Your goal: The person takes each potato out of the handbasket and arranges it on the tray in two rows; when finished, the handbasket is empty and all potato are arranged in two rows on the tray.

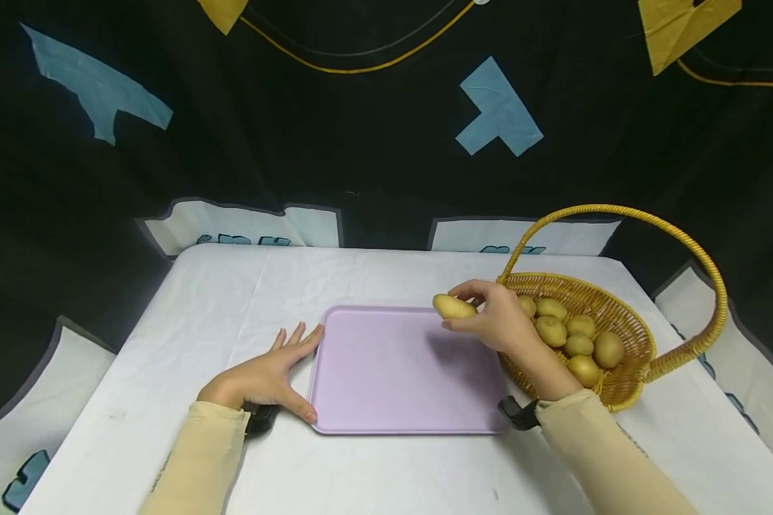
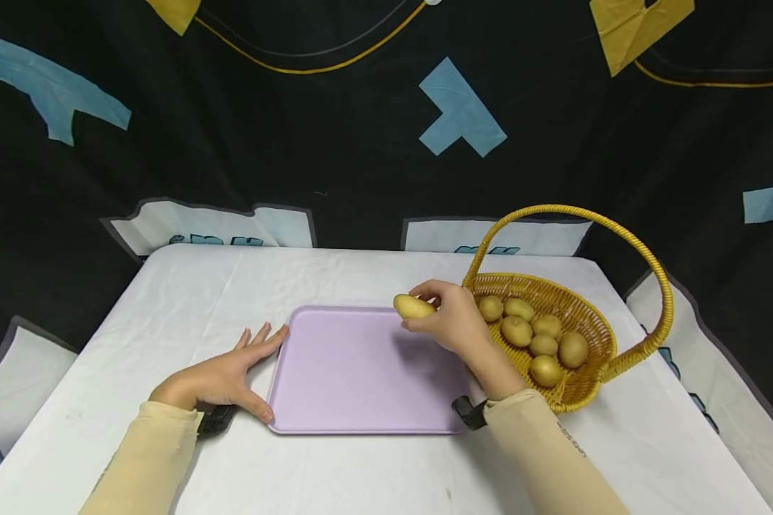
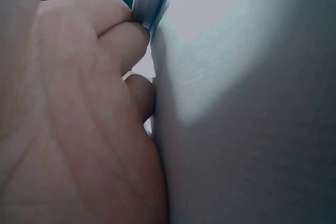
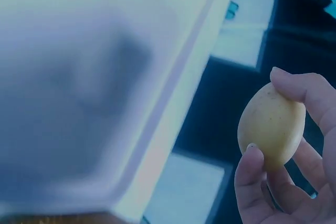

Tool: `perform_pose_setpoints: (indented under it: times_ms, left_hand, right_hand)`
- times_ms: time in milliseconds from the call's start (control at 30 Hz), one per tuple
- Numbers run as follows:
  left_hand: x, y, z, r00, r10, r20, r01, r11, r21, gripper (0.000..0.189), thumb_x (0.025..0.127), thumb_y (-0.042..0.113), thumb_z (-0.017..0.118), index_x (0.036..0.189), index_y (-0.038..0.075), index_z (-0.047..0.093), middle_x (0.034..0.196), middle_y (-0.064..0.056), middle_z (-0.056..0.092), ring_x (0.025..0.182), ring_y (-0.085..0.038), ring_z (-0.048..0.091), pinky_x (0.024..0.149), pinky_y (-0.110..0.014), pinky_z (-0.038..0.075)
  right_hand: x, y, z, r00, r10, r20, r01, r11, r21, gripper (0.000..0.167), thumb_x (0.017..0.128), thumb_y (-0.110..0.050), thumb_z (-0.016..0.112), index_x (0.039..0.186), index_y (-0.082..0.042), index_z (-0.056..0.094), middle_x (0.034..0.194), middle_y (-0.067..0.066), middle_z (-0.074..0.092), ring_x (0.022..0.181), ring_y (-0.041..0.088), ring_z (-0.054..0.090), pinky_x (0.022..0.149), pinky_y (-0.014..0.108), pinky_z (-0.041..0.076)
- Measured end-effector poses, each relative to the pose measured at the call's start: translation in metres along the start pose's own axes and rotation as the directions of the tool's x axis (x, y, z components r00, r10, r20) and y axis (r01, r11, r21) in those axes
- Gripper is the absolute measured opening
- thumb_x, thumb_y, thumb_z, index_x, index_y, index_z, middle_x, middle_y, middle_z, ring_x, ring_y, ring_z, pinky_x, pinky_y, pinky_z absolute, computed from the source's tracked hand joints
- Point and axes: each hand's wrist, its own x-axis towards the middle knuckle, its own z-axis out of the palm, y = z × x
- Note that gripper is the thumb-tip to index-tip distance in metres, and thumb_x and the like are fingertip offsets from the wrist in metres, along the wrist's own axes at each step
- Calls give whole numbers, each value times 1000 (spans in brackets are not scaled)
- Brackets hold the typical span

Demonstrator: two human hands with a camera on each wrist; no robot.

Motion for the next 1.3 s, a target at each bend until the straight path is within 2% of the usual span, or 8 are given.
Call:
perform_pose_setpoints:
  times_ms: [300,500,667,1033,1300]
  left_hand:
    - [-1,-1,-2,1000,-5,-1,5,1000,6,146,48,47,99,163,19,14,166,-18,-9,145,-46,-23,107,-76,-7]
    - [-1,0,1,1000,-3,18,3,1000,-2,145,50,49,98,163,20,12,166,-17,-10,145,-46,-24,107,-76,-6]
    - [-2,0,0,1000,-7,14,7,1000,10,144,51,49,97,163,20,13,166,-18,-10,145,-47,-23,107,-76,-5]
    - [1,1,0,1000,-15,20,15,1000,24,144,51,50,97,163,21,12,166,-18,-11,145,-46,-23,107,-76,-6]
    - [-1,0,-2,1000,-4,18,3,1000,28,143,52,50,97,163,20,11,165,-20,-12,144,-47,-23,107,-77,-5]
  right_hand:
    - [27,-25,59,995,-17,100,14,1000,27,39,70,-16,92,105,-11,76,100,1,70,86,19,61,74,33,50]
    - [36,-41,94,987,-7,162,-3,998,62,39,69,-9,92,104,-10,76,97,-1,69,83,17,61,76,30,51]
    - [42,-52,118,975,-12,223,2,999,45,41,71,-10,92,108,-9,75,105,1,70,87,16,60,79,28,52]
    - [52,-56,143,974,11,228,-10,1000,-5,44,73,-10,91,114,-7,74,113,5,70,100,18,60,94,34,49]
    - [52,-60,154,979,12,202,-1,999,-53,47,78,-16,89,122,-8,72,120,8,67,107,21,58,95,34,49]
